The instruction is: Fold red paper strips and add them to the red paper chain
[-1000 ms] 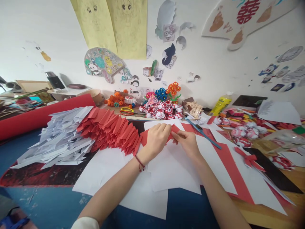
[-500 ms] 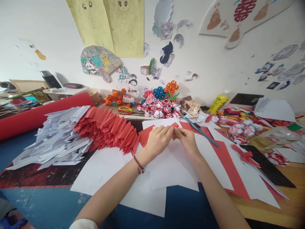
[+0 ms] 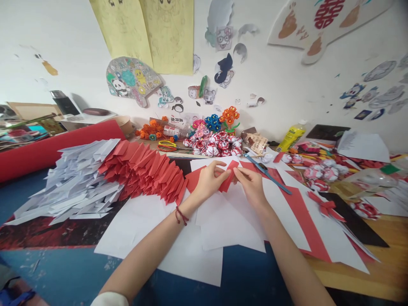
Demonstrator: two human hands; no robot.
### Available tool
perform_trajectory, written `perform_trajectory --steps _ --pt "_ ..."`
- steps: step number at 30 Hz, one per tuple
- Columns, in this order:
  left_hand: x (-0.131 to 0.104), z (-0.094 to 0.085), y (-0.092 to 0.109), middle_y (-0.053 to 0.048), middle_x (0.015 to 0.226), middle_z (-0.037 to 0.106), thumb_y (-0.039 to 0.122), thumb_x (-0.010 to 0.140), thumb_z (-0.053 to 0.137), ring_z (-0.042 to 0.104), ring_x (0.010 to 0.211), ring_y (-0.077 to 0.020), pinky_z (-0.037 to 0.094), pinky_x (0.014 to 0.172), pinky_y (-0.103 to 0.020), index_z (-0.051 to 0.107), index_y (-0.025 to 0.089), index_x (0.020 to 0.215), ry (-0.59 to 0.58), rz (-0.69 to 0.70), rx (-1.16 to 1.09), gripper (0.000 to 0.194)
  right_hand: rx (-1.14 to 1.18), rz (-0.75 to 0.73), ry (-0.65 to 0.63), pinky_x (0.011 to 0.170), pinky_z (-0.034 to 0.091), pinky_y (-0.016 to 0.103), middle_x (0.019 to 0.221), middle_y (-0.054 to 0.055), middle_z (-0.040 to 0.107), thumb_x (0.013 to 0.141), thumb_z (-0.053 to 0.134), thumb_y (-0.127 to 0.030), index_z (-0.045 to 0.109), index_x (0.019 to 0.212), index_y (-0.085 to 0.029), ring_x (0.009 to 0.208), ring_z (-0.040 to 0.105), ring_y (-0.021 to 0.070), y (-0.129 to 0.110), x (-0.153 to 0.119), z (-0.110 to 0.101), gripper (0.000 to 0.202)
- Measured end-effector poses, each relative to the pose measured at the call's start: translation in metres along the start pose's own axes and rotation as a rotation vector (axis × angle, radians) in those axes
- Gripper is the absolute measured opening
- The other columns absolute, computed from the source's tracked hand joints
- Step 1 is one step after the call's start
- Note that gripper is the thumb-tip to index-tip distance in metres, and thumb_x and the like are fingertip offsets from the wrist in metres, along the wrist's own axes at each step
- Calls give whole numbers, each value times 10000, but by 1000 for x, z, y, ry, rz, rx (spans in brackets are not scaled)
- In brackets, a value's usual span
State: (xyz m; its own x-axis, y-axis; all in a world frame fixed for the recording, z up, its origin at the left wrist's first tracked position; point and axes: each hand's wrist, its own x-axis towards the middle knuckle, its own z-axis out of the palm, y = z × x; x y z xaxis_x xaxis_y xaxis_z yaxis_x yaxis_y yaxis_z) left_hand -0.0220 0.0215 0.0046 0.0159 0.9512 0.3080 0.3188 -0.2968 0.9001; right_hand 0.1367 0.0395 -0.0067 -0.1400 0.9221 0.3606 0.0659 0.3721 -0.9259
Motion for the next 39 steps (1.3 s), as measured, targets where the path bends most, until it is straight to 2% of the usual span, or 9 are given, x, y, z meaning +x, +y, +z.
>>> perform_trajectory --steps 2,5,10,14,22,29,33,37,39 --pt "1 2 -6 -21 710 716 405 860 619 643 607 -125 447 553 -199 618 165 1034 -44 -21 -46 296 -3 -30 0 603 446 288 647 23 588 875 613 -429 657 703 -174 622 531 156 -3 -1 1 310" --pt "2 2 -11 -3 642 691 426 837 645 600 540 -105 412 518 -182 630 162 1007 -34 2 -52 314 -3 -47 20 584 416 281 644 16 556 871 625 -404 645 690 -178 609 501 144 -4 -2 1 291" --pt "1 3 -10 -10 674 706 420 809 682 635 591 -119 429 555 -187 640 170 980 -8 11 -71 306 -2 -5 78 562 415 282 680 19 576 814 688 -423 677 795 -175 596 507 142 0 -1 2 250" --pt "1 3 -10 -25 716 712 413 791 701 662 657 -134 442 589 -196 625 168 845 -3 -7 -65 262 4 28 116 546 419 279 675 19 593 782 716 -441 677 810 -170 569 511 137 2 -1 2 275" --pt "-1 0 -7 11 658 665 381 769 715 586 607 -102 393 585 -197 586 168 755 -36 -8 -2 250 -15 10 75 538 410 271 647 9 576 810 697 -407 681 813 -159 554 506 126 1 -3 2 249" --pt "0 -2 -6 27 606 612 409 760 710 530 584 -87 379 599 -197 617 148 745 -114 -7 -28 278 -30 -14 60 528 408 259 661 2 588 818 691 -396 681 799 -159 550 508 116 2 -3 0 238" --pt "1 -1 -9 39 569 543 418 772 682 456 568 -74 343 586 -201 609 137 633 -195 -2 -7 322 -30 -30 62 529 410 256 653 -2 591 826 683 -399 686 797 -162 549 508 116 3 -2 0 238" --pt "1 2 -13 44 548 513 417 766 684 409 555 -74 302 560 -210 603 139 604 -120 -31 70 332 -73 -33 31 541 423 259 613 -3 575 859 633 -429 685 784 -162 554 522 128 6 0 0 282" --pt "2 1 -15 39 557 526 426 770 679 412 559 -78 299 562 -213 608 141 613 -82 -30 84 333 -158 -35 53 578 455 273 667 24 623 895 567 -451 706 846 -159 600 563 151 11 4 -6 327"
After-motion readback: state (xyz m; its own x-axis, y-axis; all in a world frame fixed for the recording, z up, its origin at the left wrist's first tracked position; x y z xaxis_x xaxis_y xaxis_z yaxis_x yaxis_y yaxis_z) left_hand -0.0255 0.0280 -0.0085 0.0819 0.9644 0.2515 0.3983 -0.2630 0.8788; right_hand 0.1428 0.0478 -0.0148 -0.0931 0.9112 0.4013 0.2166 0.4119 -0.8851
